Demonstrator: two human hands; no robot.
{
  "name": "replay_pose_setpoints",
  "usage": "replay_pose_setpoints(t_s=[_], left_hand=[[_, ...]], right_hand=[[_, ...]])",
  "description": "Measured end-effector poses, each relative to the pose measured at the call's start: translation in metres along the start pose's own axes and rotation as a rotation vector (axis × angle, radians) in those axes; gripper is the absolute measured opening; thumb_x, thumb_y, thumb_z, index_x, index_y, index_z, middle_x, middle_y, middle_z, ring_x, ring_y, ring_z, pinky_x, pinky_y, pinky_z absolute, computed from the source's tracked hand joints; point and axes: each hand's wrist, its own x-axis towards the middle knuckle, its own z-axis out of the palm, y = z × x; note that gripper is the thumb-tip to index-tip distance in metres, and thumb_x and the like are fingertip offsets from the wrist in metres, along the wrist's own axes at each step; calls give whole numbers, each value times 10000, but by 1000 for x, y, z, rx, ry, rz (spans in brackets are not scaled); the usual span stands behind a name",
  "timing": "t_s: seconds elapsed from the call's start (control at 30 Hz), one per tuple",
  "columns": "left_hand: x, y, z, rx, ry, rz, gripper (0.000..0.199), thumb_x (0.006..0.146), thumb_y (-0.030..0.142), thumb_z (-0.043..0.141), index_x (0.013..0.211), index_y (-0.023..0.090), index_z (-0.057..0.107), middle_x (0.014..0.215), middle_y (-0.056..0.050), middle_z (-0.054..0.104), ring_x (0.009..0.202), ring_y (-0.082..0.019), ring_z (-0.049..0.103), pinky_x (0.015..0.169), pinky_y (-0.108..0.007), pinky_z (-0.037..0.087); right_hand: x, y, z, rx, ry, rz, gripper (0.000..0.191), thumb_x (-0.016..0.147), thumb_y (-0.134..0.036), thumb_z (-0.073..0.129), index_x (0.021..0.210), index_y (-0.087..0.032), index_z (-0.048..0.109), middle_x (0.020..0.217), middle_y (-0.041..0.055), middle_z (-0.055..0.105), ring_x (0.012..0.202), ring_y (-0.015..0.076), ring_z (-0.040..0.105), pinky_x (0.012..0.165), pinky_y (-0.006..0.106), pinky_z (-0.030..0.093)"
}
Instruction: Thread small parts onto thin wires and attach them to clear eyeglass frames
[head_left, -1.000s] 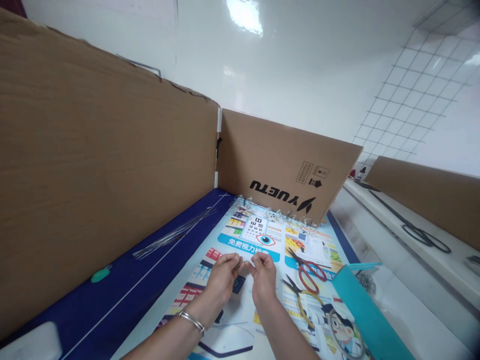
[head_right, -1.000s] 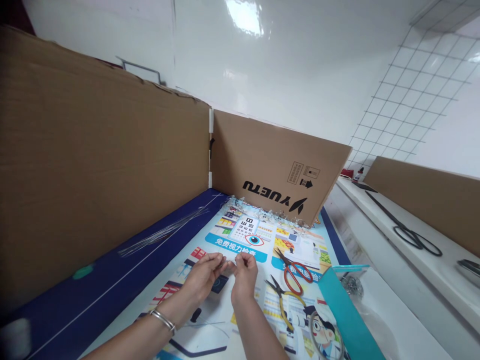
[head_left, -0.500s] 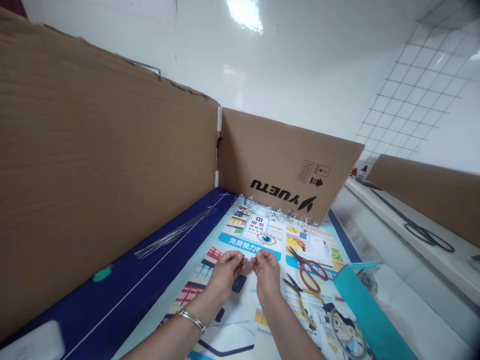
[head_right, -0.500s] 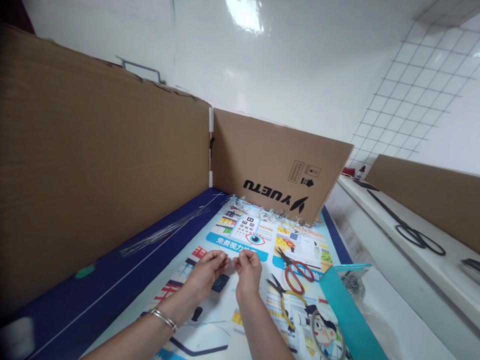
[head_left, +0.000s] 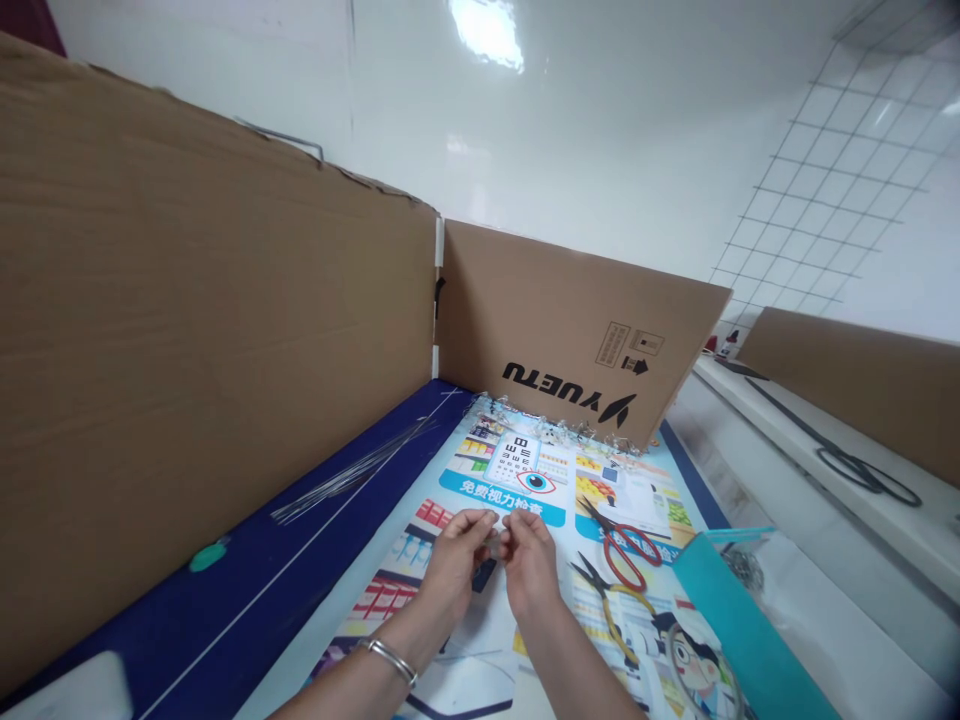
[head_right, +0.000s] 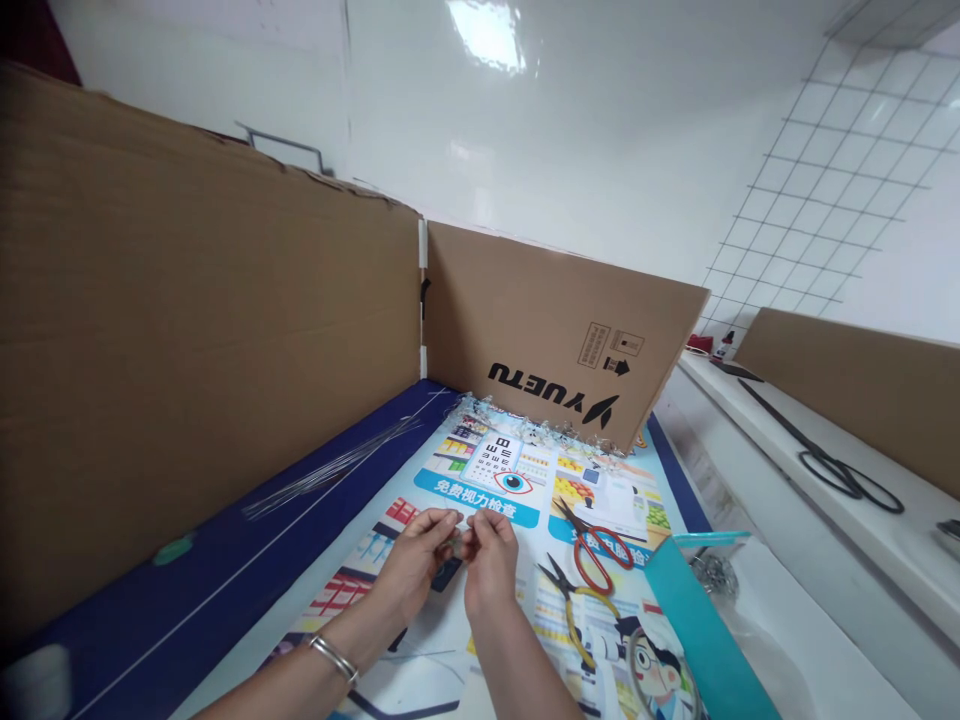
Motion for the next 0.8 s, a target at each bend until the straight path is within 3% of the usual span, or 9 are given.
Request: replay_pose_setpoints(t_s=[0.27, 0.57, 0.8], left_hand=[[-11, 6, 9, -89, -127, 54, 192, 732, 312, 638, 800, 137, 599, 642, -15, 606, 563, -111, 557, 531, -223, 431], [12, 19, -8, 93, -72, 163, 183, 727, 314, 634, 762, 148, 567, 756, -2, 590, 575, -77, 504, 556, -206, 425], [10, 16, -8, 212, -74, 185, 180, 734, 309, 615, 704, 148, 540, 649, 19, 553, 578, -95, 492, 551, -207, 398]], right_hand=[[-3, 3, 6, 13, -2, 38, 213, 694, -322, 667, 789, -188, 531, 609, -32, 558, 487, 70, 463, 458, 195, 360], [-8, 7, 5, -201, -104, 49, 159, 710, -295, 632, 714, -178, 526, 537, -49, 496, 458, 63, 418, 413, 173, 287], [-4, 3, 3, -420, -148, -35, 187, 683, -319, 653, 674, -170, 541, 546, -49, 519, 461, 63, 419, 425, 174, 300]])
